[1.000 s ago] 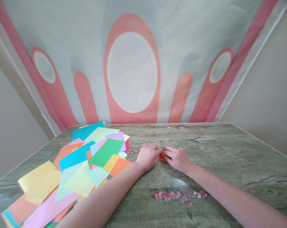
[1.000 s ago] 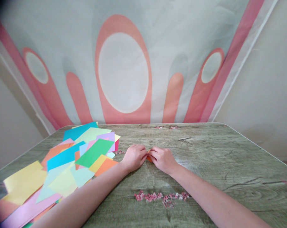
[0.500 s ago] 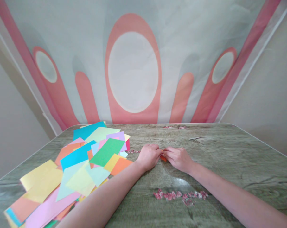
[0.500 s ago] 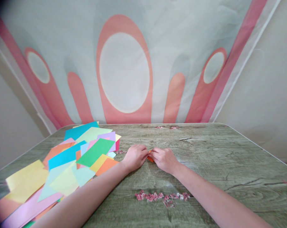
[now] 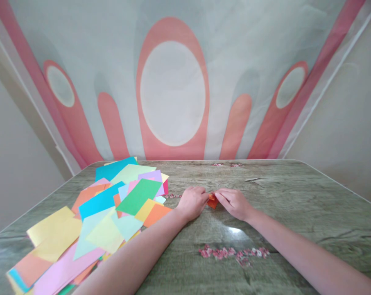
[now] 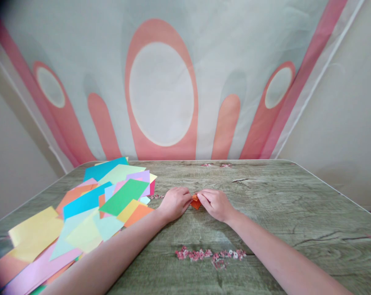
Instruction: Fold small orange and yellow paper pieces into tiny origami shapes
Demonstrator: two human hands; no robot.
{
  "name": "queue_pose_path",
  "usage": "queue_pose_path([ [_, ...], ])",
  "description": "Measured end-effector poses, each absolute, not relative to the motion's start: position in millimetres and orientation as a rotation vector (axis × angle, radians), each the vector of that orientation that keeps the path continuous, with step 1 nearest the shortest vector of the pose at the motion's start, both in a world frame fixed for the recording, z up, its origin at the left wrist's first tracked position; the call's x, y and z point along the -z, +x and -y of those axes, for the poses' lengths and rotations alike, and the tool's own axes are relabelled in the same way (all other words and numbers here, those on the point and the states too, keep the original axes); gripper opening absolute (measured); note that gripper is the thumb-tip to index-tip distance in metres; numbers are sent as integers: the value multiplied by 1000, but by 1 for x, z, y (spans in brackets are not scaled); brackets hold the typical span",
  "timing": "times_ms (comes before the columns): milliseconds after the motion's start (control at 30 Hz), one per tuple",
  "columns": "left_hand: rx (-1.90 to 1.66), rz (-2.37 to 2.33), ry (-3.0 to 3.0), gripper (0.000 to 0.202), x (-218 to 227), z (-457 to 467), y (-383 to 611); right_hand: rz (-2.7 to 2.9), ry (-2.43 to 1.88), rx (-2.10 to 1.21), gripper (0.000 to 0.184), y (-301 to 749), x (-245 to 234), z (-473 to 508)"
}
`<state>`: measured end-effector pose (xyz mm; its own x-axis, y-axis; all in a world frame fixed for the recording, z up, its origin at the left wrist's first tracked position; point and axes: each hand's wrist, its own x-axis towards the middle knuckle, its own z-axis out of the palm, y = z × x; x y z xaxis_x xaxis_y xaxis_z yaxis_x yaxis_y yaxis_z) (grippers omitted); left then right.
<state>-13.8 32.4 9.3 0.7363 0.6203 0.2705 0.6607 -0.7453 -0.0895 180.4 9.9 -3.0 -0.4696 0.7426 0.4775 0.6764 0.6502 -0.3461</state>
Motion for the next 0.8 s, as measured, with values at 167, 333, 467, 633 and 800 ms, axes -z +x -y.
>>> queue_pose_path([
  [167,321,995,-2746,26,-11,-32,-13,2333,-1013,-186,25,183,5,-15],
  [333,319,987,-2742,22,-13,-30,-12,2360,-989,-150,32,185,11,-19],
  [467,291,973,-2739,20,-13,-31,-11,2382,-981,-129,36,185,13,-20],
  [633,232,987,-2768,18,-14,-30,-13,2400,-986,-93,35,185,15,-20],
  [800,288,1028,-2878,18,-17,-31,-20,2435,-990,-42,36,184,14,-18],
])
